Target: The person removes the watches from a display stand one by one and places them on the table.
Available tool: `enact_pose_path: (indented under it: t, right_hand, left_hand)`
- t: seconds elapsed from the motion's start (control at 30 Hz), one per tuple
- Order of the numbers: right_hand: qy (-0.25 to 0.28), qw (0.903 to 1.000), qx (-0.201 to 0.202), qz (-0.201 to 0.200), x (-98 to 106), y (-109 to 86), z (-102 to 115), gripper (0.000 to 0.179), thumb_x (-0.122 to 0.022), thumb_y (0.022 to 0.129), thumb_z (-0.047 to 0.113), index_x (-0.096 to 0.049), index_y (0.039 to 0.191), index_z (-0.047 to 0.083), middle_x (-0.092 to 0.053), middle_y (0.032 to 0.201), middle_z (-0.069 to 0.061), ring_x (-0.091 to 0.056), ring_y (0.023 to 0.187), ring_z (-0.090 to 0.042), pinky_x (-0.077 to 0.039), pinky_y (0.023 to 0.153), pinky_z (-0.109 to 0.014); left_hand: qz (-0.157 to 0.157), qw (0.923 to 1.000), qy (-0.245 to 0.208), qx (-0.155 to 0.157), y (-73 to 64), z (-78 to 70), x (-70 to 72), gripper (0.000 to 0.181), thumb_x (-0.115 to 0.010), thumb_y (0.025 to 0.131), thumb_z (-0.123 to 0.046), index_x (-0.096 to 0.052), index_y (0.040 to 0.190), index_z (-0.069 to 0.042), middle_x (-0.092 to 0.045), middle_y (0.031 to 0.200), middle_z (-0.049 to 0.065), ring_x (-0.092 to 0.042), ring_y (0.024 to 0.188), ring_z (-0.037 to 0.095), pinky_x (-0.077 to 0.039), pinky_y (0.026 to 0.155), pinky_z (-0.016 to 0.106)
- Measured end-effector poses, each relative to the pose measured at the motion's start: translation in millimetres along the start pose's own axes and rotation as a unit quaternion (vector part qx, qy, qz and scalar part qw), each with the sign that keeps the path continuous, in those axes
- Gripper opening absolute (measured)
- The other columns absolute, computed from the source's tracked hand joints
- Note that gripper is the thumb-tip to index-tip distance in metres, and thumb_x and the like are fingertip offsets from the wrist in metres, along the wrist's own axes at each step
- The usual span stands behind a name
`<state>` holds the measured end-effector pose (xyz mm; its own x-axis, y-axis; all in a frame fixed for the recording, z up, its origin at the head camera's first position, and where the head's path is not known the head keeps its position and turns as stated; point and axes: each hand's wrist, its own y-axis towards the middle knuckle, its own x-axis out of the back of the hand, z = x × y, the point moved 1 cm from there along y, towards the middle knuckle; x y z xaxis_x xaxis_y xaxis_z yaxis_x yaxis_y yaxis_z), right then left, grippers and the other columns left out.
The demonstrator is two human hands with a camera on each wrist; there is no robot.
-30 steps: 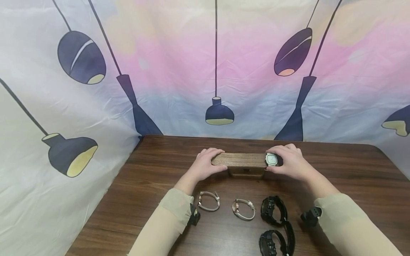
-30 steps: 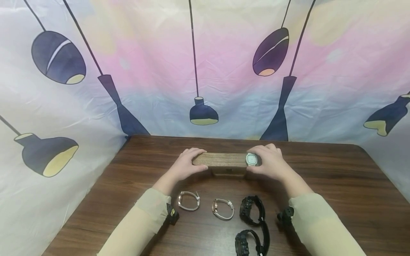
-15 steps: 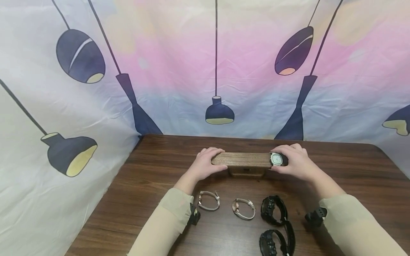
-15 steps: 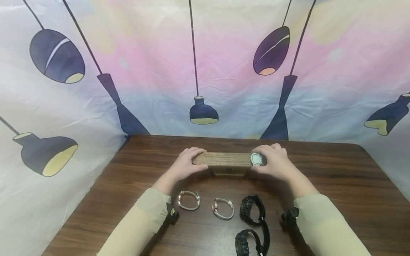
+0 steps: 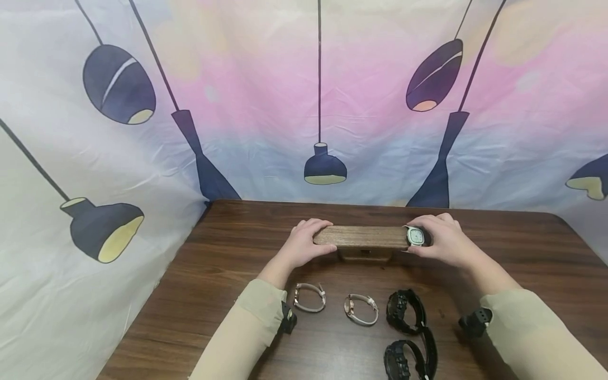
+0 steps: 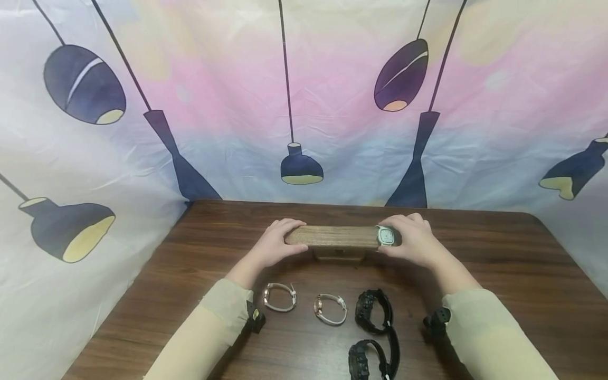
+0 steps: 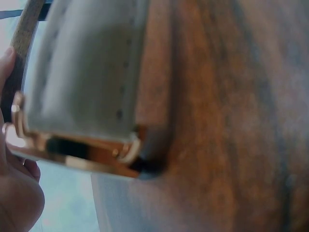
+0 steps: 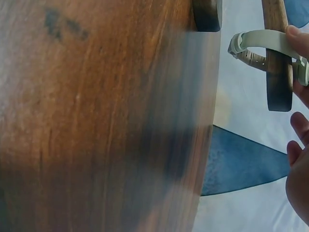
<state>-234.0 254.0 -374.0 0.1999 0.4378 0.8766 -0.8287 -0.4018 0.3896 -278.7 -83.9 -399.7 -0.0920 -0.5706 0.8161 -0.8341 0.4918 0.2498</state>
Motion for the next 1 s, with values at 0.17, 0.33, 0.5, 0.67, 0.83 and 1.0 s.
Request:
enact_pose_path:
  t: [0.17,0.33,0.5,0.67,0.83,1.0]
  right_hand:
    - [0.022,0.9996,0.015,0.000,-2.8,-2.1,-1.5,0.053,-0.081,0.071,0.025,-0.060,0.117,0.009,-0.061,0.115,-0.012,-0.043,0.099,-0.030,-0.027,0.074,-0.043]
    - [0.034,0.9993,0.011,0.006,-7.0,-4.6,-3.6,0.057,-0.081,0.072,0.023,-0.057,0.121,0.008,-0.058,0.120,-0.014,-0.042,0.100,-0.031,-0.027,0.077,-0.044]
    - [0.035,0.9992,-0.006,0.018,-7.6,-4.2,-3.7,0.060,-0.079,0.074,0.026,-0.055,0.126,0.008,-0.055,0.124,-0.015,-0.039,0.102,-0.034,-0.027,0.074,-0.045]
    - [0.035,0.9987,-0.019,0.031,-9.6,-1.1,-3.9,0.063,-0.079,0.075,0.029,-0.054,0.129,0.009,-0.054,0.127,-0.015,-0.038,0.105,-0.036,-0.027,0.075,-0.047]
    - [0.042,0.9977,-0.031,0.042,-9.0,-0.5,-3.4,0.063,-0.078,0.075,0.032,-0.054,0.128,0.009,-0.054,0.127,-0.016,-0.037,0.106,-0.037,-0.027,0.077,-0.049]
    - [0.043,0.9976,-0.033,0.043,-7.7,-1.1,-3.3,0.062,-0.079,0.075,0.031,-0.055,0.127,0.009,-0.054,0.126,-0.017,-0.038,0.106,-0.038,-0.028,0.079,-0.052]
  left_hand:
    - [0.002,1.0000,0.002,0.003,0.1,0.2,-0.3,0.061,-0.070,0.080,-0.047,-0.055,0.131,-0.017,-0.052,0.131,-0.002,-0.042,0.121,0.023,-0.029,0.099,0.050]
    - [0.003,1.0000,0.000,0.006,0.1,-0.9,0.4,0.061,-0.070,0.080,-0.047,-0.055,0.132,-0.017,-0.052,0.131,-0.002,-0.042,0.121,0.023,-0.028,0.100,0.051]
    - [0.007,0.9999,0.001,0.012,-0.1,-1.3,-0.1,0.061,-0.070,0.080,-0.047,-0.054,0.132,-0.019,-0.051,0.132,-0.002,-0.041,0.122,0.023,-0.026,0.101,0.052]
    - [0.009,0.9999,0.001,0.012,-0.3,-0.5,0.5,0.061,-0.069,0.081,-0.048,-0.054,0.132,-0.019,-0.051,0.133,-0.002,-0.040,0.123,0.023,-0.026,0.101,0.052]
    - [0.011,0.9999,-0.001,0.011,-0.3,0.5,0.6,0.061,-0.069,0.081,-0.047,-0.054,0.133,-0.018,-0.051,0.133,-0.001,-0.040,0.123,0.023,-0.026,0.101,0.052]
    - [0.010,0.9999,-0.001,0.009,-0.3,-0.2,0.9,0.061,-0.069,0.081,-0.047,-0.053,0.133,-0.019,-0.051,0.133,-0.002,-0.040,0.122,0.023,-0.026,0.101,0.052]
